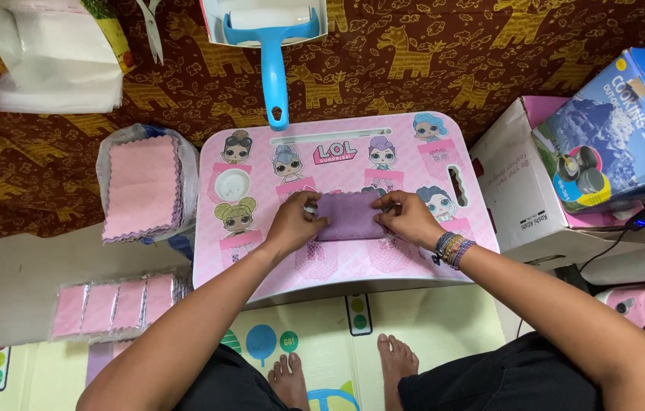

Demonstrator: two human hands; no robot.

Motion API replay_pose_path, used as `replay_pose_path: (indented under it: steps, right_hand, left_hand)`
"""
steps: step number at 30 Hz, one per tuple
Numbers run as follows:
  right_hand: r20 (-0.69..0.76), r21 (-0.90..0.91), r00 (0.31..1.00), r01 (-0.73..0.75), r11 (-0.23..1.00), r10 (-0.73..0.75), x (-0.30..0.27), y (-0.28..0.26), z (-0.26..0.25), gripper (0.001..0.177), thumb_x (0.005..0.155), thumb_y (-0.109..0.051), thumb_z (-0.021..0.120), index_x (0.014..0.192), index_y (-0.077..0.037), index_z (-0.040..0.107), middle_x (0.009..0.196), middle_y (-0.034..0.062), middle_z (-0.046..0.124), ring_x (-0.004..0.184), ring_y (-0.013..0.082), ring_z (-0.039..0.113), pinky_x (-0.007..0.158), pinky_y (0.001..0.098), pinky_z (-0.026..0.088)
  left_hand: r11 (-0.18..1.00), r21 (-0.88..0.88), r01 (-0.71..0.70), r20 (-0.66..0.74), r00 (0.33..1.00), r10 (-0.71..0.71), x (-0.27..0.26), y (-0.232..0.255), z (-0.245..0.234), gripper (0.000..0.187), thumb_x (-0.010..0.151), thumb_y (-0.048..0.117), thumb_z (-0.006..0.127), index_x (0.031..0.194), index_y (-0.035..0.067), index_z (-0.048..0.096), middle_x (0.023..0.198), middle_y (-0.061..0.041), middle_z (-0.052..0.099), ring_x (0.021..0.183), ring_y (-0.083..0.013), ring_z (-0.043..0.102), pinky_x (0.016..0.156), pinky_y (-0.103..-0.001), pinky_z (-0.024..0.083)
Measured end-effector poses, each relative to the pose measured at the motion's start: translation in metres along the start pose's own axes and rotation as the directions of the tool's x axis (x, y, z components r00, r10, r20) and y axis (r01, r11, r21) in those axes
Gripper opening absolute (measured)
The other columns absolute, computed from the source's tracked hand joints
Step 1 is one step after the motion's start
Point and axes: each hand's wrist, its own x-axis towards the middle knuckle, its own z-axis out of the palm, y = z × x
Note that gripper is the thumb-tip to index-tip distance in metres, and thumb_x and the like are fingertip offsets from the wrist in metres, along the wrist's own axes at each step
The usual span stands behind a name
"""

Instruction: Folding small pink cloths, cleaning them with a lint roller, and preparing them for packaging on a small table.

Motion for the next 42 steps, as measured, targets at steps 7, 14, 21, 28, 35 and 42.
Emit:
replay_pose_path:
  steps: [7,14,21,28,35,42]
  right_hand:
    - [-0.003,-0.047,1.000,0.020,0.999,-0.020,0.000,-0.002,-0.001,0.033,0.076,-0.005,0.079,0.109,-0.003,0.077,0.097,0.0138,0.069,0.073,0.0145,0.066,0.064,0.0273,0.054]
    - [-0.017,-0.190,0.999,0.026,0.981,-0.029,0.009,0.002,-0.003,0.033,0.075,-0.012,0.081,0.108,-0.009,0.078,0.095,0.0100,0.072,0.072,0.0165,0.070,0.064,0.0301,0.055]
    - [-0.004,-0.215,0.998,0.056,0.975,-0.058,0.006,-0.010,-0.002,0.032,0.076,-0.010,0.079,0.107,-0.005,0.078,0.094,0.0119,0.069,0.074,0.0190,0.069,0.067,0.0319,0.056]
    - [0.027,-0.392,0.992,0.125,0.911,-0.125,0.011,-0.002,0.000,0.027,0.078,-0.016,0.077,0.105,-0.009,0.078,0.098,0.0135,0.068,0.087,0.0302,0.072,0.076,0.0405,0.056]
    - [0.093,-0.717,0.984,0.174,0.675,-0.154,-0.007,-0.049,0.011,0.037,0.093,-0.035,0.060,0.116,-0.008,0.071,0.137,0.0179,0.049,0.116,0.0489,0.062,0.095,0.0574,0.053]
    - [0.219,-0.801,0.964,0.268,0.535,-0.154,0.010,-0.067,0.021,0.054,0.102,-0.046,0.046,0.148,-0.019,0.050,0.163,0.0245,0.018,0.149,0.0496,0.024,0.116,0.0722,0.019]
  left_hand:
    - [1.000,0.024,-0.009,0.017,1.000,0.009,0.001,-0.001,0.000,0.059,0.074,0.013,0.084,0.127,-0.004,0.062,0.112,-0.023,0.063,0.086,-0.0340,0.075,0.073,-0.038,0.062]
    - [0.999,0.048,-0.019,0.033,0.999,0.017,0.001,0.004,-0.001,0.059,0.074,0.011,0.082,0.127,-0.006,0.062,0.113,-0.024,0.061,0.086,-0.0342,0.074,0.075,-0.038,0.062]
    - [0.996,0.084,-0.031,0.027,0.999,0.029,0.002,0.003,0.000,0.059,0.074,0.010,0.083,0.126,-0.007,0.062,0.113,-0.025,0.060,0.088,-0.0365,0.074,0.076,-0.040,0.062]
    - [0.950,0.300,-0.083,0.101,0.993,0.055,-0.004,0.017,-0.003,0.057,0.081,0.019,0.077,0.132,-0.002,0.061,0.123,-0.021,0.056,0.112,-0.0413,0.066,0.090,-0.045,0.059]
    - [0.679,0.664,-0.313,0.223,0.950,0.219,-0.022,0.039,-0.016,0.050,0.091,0.036,0.067,0.129,0.005,0.065,0.147,-0.021,0.049,0.133,-0.0394,0.049,0.097,-0.049,0.045]
    - [0.627,0.575,-0.526,0.405,0.849,0.340,-0.031,0.014,-0.007,0.054,0.088,0.052,0.065,0.118,0.008,0.069,0.126,-0.016,0.063,0.127,-0.0360,0.055,0.104,-0.054,0.042]
